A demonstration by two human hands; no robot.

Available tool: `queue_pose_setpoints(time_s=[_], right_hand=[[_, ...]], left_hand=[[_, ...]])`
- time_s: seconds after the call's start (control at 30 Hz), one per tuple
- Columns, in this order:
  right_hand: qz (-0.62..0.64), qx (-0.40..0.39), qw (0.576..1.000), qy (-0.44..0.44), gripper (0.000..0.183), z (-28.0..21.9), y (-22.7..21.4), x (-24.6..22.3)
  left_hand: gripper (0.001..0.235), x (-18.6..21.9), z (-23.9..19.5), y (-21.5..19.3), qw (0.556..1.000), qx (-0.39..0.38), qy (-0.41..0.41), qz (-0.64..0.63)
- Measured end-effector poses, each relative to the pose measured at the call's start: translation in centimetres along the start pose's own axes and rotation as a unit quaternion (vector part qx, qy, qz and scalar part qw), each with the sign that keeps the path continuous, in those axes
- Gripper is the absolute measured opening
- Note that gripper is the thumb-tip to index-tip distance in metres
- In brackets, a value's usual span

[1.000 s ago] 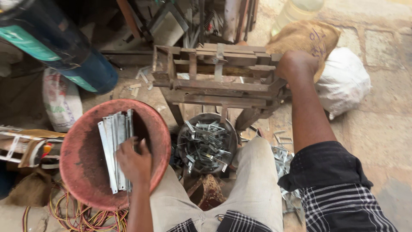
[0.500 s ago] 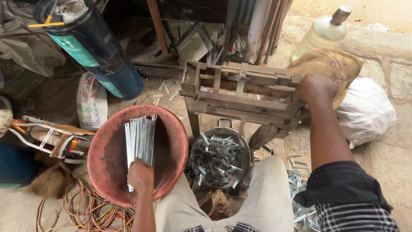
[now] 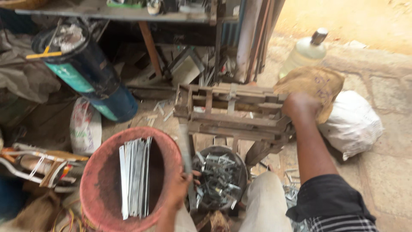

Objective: The person bends metal strips using a manual jig and places the finished brackets into a container.

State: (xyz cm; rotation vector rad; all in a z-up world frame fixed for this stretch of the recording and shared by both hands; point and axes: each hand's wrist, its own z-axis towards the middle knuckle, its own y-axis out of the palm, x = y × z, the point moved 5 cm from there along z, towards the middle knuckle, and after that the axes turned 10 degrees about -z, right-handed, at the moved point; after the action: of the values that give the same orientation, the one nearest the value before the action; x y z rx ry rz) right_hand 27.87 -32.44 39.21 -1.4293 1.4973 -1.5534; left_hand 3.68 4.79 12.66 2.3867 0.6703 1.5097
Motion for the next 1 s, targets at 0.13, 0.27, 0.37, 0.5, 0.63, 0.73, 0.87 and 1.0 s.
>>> queue_pose_setpoints(time_s=[0.13,0.27,0.37,0.5,0.63,0.73,0.87,1.0], right_hand=[[0.011,0.011,1.0,-0.002,0.039,0.1,0.4,0.0],[0.003,0.005,1.0,-0.009,0.039,-0.2,0.1,-0.2],[0.008,-0.032,0.999,0.011,0.039,-0.6,-0.3,-0.2],[0.002,-0.035,0.999,0.003,0.039,-1.2,-0.8,-0.3],[0.004,-0.022,1.0,-0.003,0.039,-1.2,-0.8,-0.3],[0.009,-0.012,1.0,-0.009,0.038,-0.9,-0.3,-0.2],[0.01,0.013,1.0,-0.007,0.036,-0.4,0.0,-0.3],[0.026,0.005,1.0,-0.005,0.037,-0.2,0.1,-0.3]], left_hand=[[0.031,-2.2,2.0,4.5,0.997,-0.051,0.062,0.003],[0.022,-3.8,3.1,5.8,0.998,-0.043,-0.004,-0.042],[0.023,-3.9,2.8,5.7,0.998,-0.021,-0.036,-0.052],[0.02,-3.6,2.7,6.1,0.997,-0.016,-0.041,-0.061],[0.019,-2.4,5.9,7.4,1.0,-0.023,-0.001,-0.015],[0.019,-1.1,10.1,8.7,1.0,-0.018,0.01,-0.005],[0.022,0.3,13.8,9.9,1.0,-0.005,0.001,-0.008],[0.019,0.6,13.7,10.3,0.999,0.01,-0.006,-0.034]])
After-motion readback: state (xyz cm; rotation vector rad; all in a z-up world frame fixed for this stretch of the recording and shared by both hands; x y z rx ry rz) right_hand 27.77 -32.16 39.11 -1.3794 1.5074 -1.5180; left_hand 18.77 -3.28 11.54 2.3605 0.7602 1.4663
